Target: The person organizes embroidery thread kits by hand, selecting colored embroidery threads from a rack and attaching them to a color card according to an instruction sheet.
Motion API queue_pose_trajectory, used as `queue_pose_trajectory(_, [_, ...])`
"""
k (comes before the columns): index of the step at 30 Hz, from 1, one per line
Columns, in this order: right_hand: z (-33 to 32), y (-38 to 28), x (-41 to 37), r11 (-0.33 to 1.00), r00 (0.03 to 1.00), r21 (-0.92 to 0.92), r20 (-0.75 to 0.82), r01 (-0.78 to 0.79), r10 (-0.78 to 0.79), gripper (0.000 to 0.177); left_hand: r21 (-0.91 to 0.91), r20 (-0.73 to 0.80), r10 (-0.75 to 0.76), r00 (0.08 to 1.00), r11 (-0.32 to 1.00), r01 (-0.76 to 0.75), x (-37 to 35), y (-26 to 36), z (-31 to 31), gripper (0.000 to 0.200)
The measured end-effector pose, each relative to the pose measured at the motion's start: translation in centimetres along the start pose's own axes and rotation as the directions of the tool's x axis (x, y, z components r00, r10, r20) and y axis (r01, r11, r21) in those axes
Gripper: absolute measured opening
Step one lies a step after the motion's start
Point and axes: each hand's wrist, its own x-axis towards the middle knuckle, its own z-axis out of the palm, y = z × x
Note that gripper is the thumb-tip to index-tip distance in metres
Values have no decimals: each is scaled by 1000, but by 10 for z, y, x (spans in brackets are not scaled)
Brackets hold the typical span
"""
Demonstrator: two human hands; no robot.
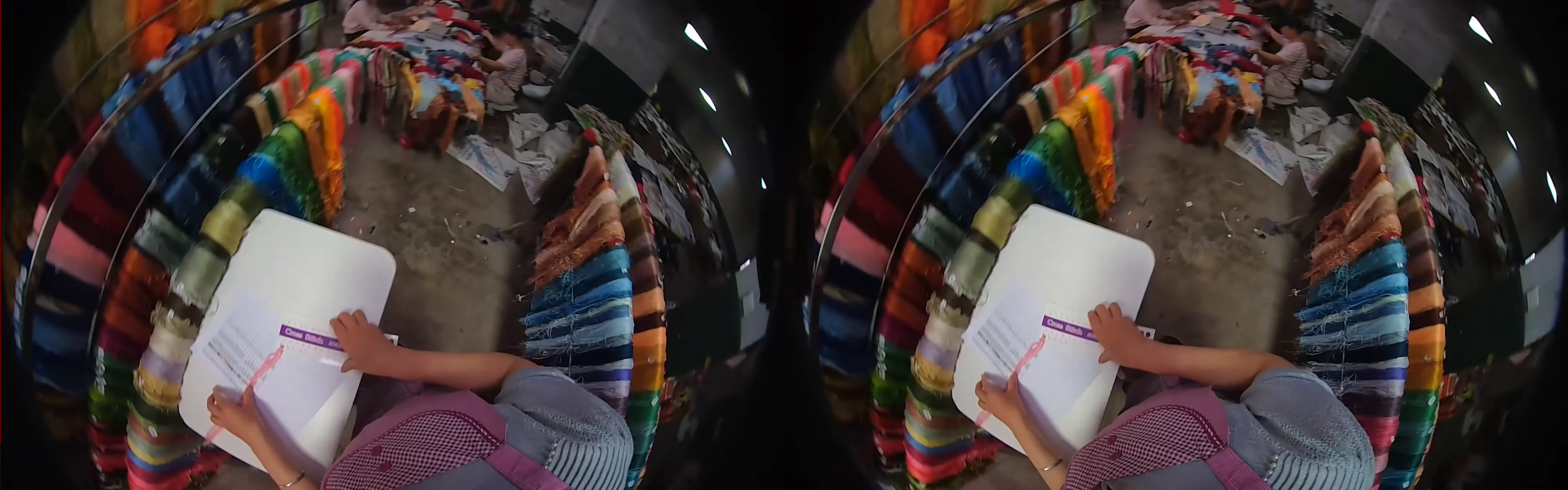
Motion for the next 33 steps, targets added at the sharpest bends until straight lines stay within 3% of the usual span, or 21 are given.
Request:
queue_pose_trajectory(1, [6,5,2,1000,999,23,-33,11,-10,94,41,63,-80,995,996,77,3,1,2,82])
queue_pose_trajectory(2, [-6,1,4,983,997,-171,40,74,-68,95,-9,78,-94,992,995,95,7,-10,11,83])
queue_pose_trajectory(4, [-15,4,11,994,996,-92,62,66,-61,89,-47,90,-168,982,984,172,9,-6,11,83])
queue_pose_trajectory(6, [2,23,22,985,996,151,20,83,-87,72,-87,190,-202,961,971,221,16,-8,3,81])
queue_pose_trajectory(7, [9,28,22,961,996,261,-4,91,-93,67,-65,76,-146,986,986,151,19,-17,14,67])
queue_pose_trajectory(9, [9,34,17,919,987,362,-49,158,-150,44,-191,193,-120,974,969,157,38,-51,40,55])
queue_pose_trajectory(11, [6,47,9,899,962,347,-157,266,-224,22,-217,181,-132,975,961,171,43,-44,50,42])
queue_pose_trajectory(13, [-16,63,-4,897,961,344,-103,277,-258,20,-273,295,-206,933,918,289,49,-37,57,35])
queue_pose_trajectory(16, [-31,102,-26,884,945,345,-192,317,-264,25,-307,41,69,997,950,-53,28,27,44,28])
queue_pose_trajectory(17, [-35,120,-39,871,934,360,-251,333,-253,30,-369,-167,185,968,899,-236,26,36,61,28])
queue_pose_trajectory(18, [-42,139,-54,878,912,337,-344,341,-222,26,-376,-221,238,946,874,-308,12,67,53,28])
queue_pose_trajectory(19, [-58,158,-68,848,935,439,-317,296,-162,20,-375,-275,282,919,849,-373,-10,125,31,29])
queue_pose_trajectory(21, [-75,204,-106,867,907,437,-420,239,-38,11,-398,-167,345,924,833,-383,-24,187,21,18])
queue_pose_trajectory(22, [-75,226,-123,844,883,495,-465,206,57,12,-407,-21,392,920,837,-365,-37,230,1,12])
queue_pose_trajectory(23, [-91,244,-146,847,893,527,-414,74,180,13,-540,-95,420,903,740,-401,-42,257,14,7])
queue_pose_trajectory(24, [-108,261,-170,832,882,551,-360,-62,304,15,-605,-1,406,914,727,-324,-50,290,14,13])
queue_pose_trajectory(26, [-117,293,-213,755,772,626,-378,-193,510,18,-595,28,534,845,688,-415,-66,354,15,19])
queue_pose_trajectory(28, [-112,325,-258,694,589,657,-446,-296,674,21,-441,-32,662,748,663,-605,-87,420,14,16])
queue_pose_trajectory(30, [-121,334,-288,688,465,629,-518,-363,718,19,-361,25,764,645,608,-707,-87,463,41,10])
queue_pose_trajectory(32, [-135,341,-341,629,167,706,-612,-327,773,16,-337,49,822,568,549,-765,-94,511,66,11])
queue_pose_trajectory(33, [-141,339,-359,625,73,706,-641,-334,764,14,-309,66,833,549,540,-783,-96,533,81,11])
